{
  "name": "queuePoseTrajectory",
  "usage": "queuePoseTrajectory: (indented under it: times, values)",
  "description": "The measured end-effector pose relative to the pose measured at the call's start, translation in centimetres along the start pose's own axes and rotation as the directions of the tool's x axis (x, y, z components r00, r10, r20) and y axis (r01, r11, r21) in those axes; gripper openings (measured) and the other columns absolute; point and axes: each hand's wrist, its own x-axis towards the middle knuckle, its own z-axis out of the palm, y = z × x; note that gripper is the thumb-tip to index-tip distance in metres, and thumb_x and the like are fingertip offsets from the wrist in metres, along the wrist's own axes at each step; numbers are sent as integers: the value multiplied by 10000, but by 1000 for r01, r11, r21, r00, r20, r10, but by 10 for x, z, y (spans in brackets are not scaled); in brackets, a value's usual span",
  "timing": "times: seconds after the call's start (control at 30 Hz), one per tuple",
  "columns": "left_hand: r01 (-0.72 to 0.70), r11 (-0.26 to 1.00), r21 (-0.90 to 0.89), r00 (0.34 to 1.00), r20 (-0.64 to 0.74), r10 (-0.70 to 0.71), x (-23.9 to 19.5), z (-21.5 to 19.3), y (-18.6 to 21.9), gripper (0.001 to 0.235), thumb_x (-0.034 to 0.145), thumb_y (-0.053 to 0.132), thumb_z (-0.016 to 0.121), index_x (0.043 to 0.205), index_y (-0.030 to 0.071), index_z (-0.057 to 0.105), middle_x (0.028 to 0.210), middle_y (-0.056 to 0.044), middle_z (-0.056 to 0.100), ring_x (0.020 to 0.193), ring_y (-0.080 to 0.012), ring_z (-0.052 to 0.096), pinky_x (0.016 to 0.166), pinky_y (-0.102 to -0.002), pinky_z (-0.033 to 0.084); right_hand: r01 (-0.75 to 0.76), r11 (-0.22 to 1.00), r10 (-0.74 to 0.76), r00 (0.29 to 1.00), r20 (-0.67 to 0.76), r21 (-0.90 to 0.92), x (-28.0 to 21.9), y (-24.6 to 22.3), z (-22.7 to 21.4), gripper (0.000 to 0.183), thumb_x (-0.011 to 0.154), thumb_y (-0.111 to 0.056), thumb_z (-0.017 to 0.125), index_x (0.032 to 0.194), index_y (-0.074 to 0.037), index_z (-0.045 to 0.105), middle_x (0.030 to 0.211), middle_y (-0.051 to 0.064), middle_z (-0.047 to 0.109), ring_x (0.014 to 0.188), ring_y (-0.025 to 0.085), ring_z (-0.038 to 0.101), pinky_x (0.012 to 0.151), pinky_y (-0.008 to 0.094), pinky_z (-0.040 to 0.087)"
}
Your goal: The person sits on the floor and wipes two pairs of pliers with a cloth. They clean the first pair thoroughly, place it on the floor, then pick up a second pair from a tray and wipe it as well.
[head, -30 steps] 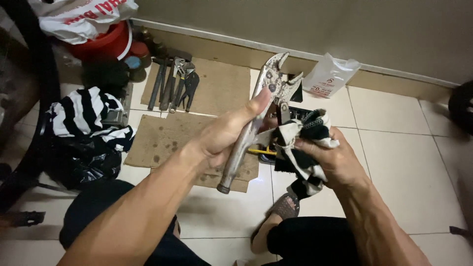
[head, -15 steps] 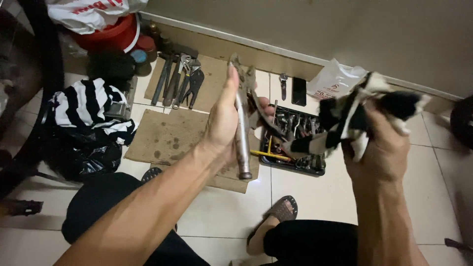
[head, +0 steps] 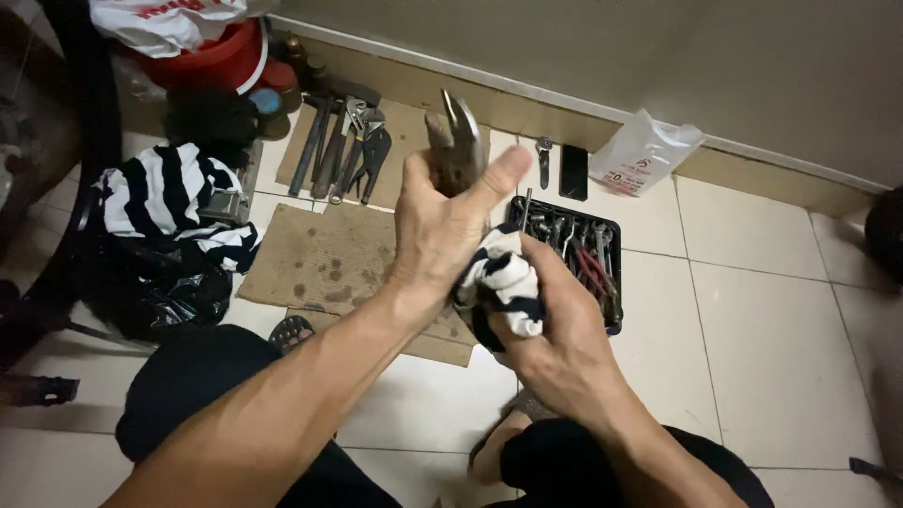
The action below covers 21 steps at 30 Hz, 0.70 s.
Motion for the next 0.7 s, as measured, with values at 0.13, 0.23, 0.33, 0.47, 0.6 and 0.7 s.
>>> queuePoseTrajectory:
  times: [0.13,0.23,0.33,0.47,0.6,0.7]
  values:
    - [72,996,59,997,2,-73,-6,5,4,965,419,593,721,1220,109,486,1110,-63,687,985,-220,670,906,-413,569,78,967,-104,990,-97,-242,6,39,12,545,789,-246,710,1295,-119,549,998,83,690,826,230,647,718,377,511]
    - [10,1000,-14,998,-54,-11,-9,11,3,798,502,451,810,1144,84,512,991,-51,676,889,-189,656,792,-342,586,236,840,-359,917,-175,-488,16,54,12,580,816,-132,582,1368,-21,439,1021,215,537,849,443,565,698,558,455]
    - [62,998,11,995,-82,-61,-13,9,7,733,503,507,753,1102,136,551,986,-7,676,910,-177,639,794,-342,530,163,861,-321,909,-266,-482,25,49,8,607,695,-191,691,1266,-86,511,1020,147,574,825,393,591,664,503,457]
    - [29,995,-97,999,41,-25,-11,-2,15,731,558,415,727,1161,76,491,978,-50,609,893,-190,605,807,-354,586,-28,970,-35,966,-256,-241,23,33,6,500,724,-181,698,1206,-133,575,959,79,716,808,250,659,660,388,518]
    - [-85,982,-167,996,-1,86,5,-16,15,614,596,410,718,1080,91,518,914,-30,565,816,-160,573,775,-340,602,58,947,-119,977,-178,-314,10,53,9,435,759,-203,781,1153,-107,622,943,61,754,783,228,697,640,366,541]
    - [-119,971,-207,992,23,126,10,-20,9,670,585,439,719,1126,96,520,929,-27,605,802,-156,607,765,-346,612,-326,942,335,924,-185,82,6,14,17,357,818,-120,737,1157,-139,623,1029,105,717,858,268,827,499,404,664]
